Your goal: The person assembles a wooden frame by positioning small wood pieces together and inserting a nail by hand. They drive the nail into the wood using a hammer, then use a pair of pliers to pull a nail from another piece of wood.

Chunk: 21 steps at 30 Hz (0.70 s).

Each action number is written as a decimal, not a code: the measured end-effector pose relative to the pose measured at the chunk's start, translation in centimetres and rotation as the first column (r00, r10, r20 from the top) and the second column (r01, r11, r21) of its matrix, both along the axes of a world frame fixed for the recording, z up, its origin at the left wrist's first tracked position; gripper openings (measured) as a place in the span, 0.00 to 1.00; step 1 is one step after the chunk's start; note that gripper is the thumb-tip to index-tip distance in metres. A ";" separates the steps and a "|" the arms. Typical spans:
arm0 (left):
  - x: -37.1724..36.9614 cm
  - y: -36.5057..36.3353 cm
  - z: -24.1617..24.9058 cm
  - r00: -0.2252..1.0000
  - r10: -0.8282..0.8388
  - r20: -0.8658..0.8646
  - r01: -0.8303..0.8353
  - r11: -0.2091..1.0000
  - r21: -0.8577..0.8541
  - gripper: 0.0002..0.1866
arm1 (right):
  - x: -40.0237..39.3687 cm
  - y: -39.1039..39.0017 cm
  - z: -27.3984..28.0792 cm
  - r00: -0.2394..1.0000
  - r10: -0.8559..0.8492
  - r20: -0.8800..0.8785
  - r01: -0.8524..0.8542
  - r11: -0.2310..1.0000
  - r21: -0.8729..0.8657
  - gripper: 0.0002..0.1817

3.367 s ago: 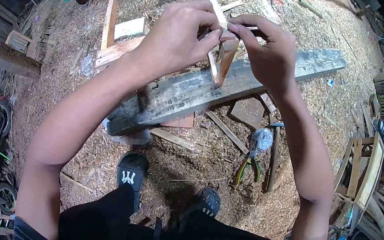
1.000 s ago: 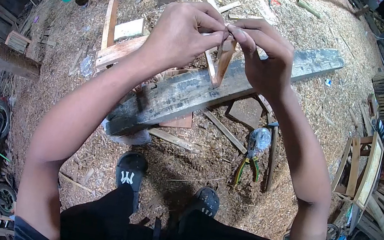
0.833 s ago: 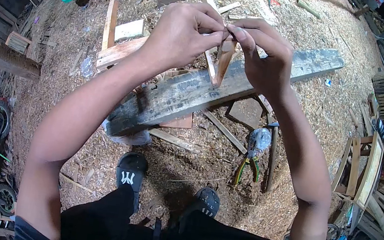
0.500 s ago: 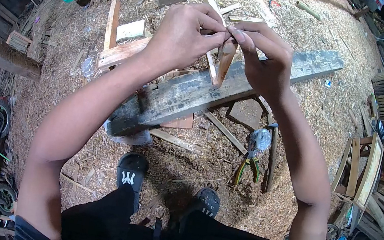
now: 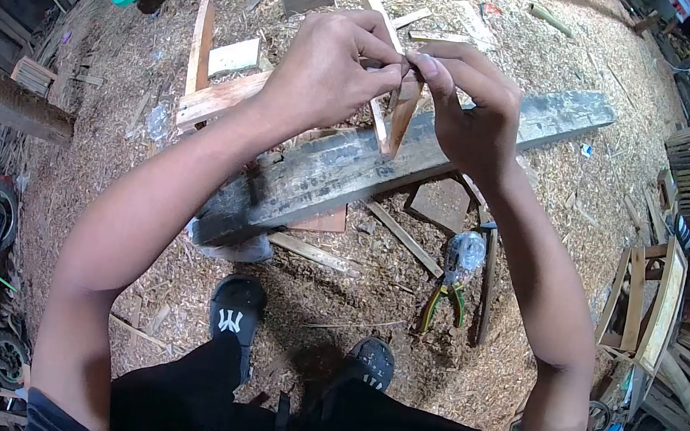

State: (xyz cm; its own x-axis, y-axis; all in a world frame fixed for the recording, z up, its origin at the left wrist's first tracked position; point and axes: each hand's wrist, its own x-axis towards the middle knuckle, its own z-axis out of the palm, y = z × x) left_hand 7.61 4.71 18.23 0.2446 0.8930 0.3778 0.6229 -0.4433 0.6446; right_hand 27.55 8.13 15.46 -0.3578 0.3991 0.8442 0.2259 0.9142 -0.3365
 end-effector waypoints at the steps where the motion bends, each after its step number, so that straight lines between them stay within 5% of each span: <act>1: 0.0 0.0 0.0 1.000 -0.001 -0.003 0.001 1.000 0.007 0.07 | 0.0 -0.1 0.1 1.000 -0.008 -0.006 0.008 1.000 -0.002 0.05; 8: -0.1 0.4 -0.4 0.999 -0.028 -0.040 0.032 0.995 0.098 0.06 | 0.7 -0.6 -0.2 0.995 -0.070 -0.067 0.061 0.990 -0.128 0.10; 10: 0.1 0.2 -0.1 0.999 -0.017 -0.032 0.019 0.997 0.068 0.06 | 1.8 -1.2 -0.3 0.976 -0.075 -0.203 0.002 0.942 -0.337 0.17; 14: 0.1 0.2 -0.1 0.999 -0.025 -0.022 0.027 0.998 0.058 0.06 | 6.1 -3.9 -2.2 0.948 -0.263 -0.177 0.114 0.803 -0.585 0.20; 19: -0.2 0.1 -0.2 0.999 -0.028 -0.024 0.029 0.999 0.042 0.07 | 15.7 -7.4 -10.6 0.887 -0.460 -0.047 0.250 0.564 -0.787 0.19; 21: -0.2 0.2 -0.8 0.999 -0.044 0.017 0.043 0.998 0.037 0.08 | 20.9 -10.3 -14.2 0.728 -0.546 0.415 0.633 0.303 -0.712 0.17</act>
